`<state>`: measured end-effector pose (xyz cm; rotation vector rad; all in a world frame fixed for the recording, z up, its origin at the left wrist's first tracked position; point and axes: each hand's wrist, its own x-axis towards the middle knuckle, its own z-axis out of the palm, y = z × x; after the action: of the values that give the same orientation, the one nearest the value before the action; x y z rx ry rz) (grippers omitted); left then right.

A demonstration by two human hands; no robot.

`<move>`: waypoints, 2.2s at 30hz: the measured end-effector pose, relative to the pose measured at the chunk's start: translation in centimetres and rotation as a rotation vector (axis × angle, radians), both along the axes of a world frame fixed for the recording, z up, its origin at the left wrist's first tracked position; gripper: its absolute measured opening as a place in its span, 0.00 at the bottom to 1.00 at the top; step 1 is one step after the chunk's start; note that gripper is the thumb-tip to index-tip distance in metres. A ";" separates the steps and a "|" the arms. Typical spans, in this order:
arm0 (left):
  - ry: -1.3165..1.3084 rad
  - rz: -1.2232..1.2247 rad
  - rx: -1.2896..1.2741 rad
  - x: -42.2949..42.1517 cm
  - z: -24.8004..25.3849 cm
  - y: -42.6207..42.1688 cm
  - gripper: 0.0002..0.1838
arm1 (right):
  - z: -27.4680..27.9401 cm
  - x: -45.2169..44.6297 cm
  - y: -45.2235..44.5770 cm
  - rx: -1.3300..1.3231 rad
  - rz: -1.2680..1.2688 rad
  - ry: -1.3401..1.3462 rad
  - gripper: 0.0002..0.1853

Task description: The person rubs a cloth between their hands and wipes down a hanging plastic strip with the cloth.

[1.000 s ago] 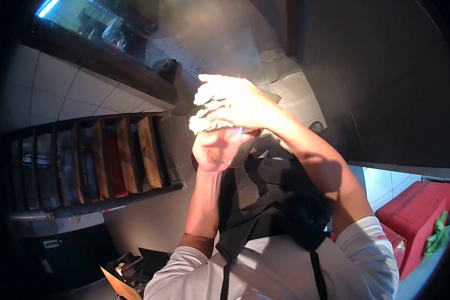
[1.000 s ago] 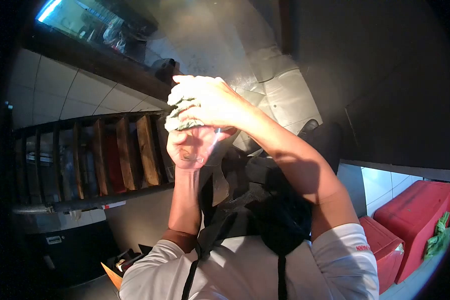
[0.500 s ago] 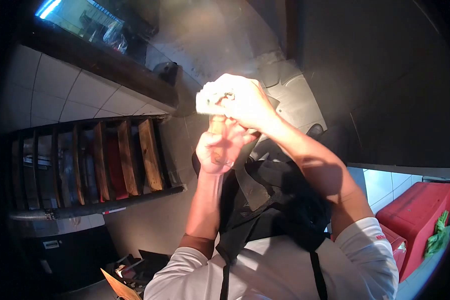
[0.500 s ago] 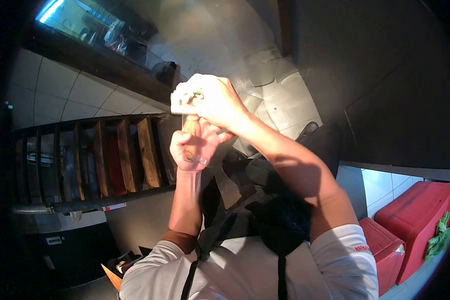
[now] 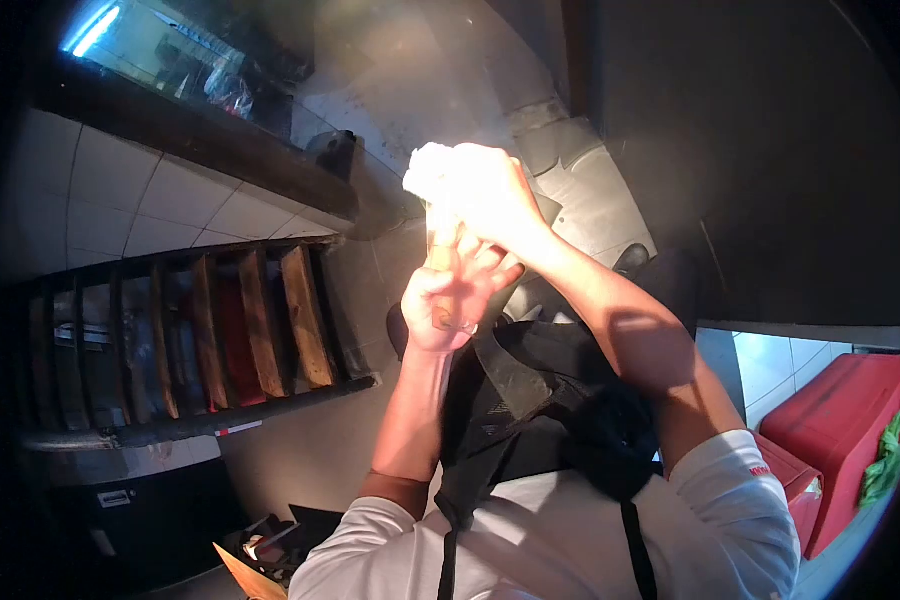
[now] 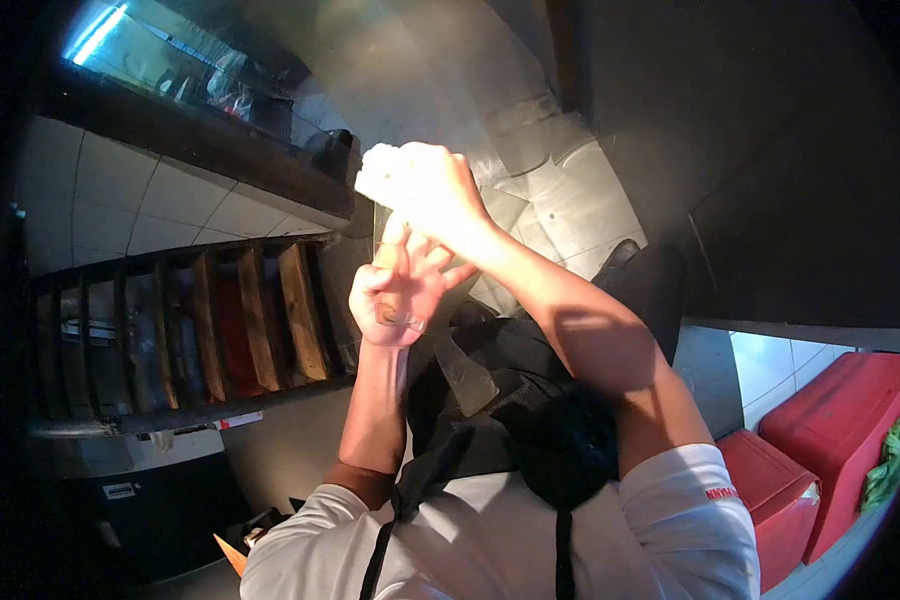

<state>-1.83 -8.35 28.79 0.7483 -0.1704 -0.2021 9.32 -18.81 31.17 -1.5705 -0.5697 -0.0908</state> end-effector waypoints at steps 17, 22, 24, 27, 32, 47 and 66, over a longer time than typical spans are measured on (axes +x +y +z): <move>-0.089 0.256 -0.167 1.3 2.6 1.2 0.51 | -2.2 -8.0 -0.7 -0.386 0.057 -0.563 0.34; -0.144 0.257 -0.126 0.6 1.9 -0.3 0.53 | -1.1 -0.9 0.9 -0.384 -0.442 -0.446 0.34; -0.220 0.199 -0.131 0.7 2.9 -1.3 0.52 | -0.6 0.3 1.7 -0.331 -0.455 -0.385 0.32; -0.090 0.284 -0.283 0.6 2.0 1.4 0.48 | -2.1 -4.1 1.7 -0.318 -0.190 -0.505 0.30; -0.012 0.252 -0.321 -0.1 -0.5 1.1 0.40 | -2.1 -3.5 0.8 -0.317 -0.337 -0.465 0.30; 0.039 0.104 -0.428 2.0 -0.1 0.3 0.40 | -0.1 1.2 1.7 -0.422 -0.183 -0.676 0.16; -0.070 -0.002 -0.438 4.1 -2.6 1.8 0.48 | -5.1 -8.0 1.8 -0.168 -0.206 -0.321 0.23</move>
<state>2.31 -6.50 26.20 0.3200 -0.2715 -0.1334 1.32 -16.97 26.04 -1.7897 -0.6760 -0.4679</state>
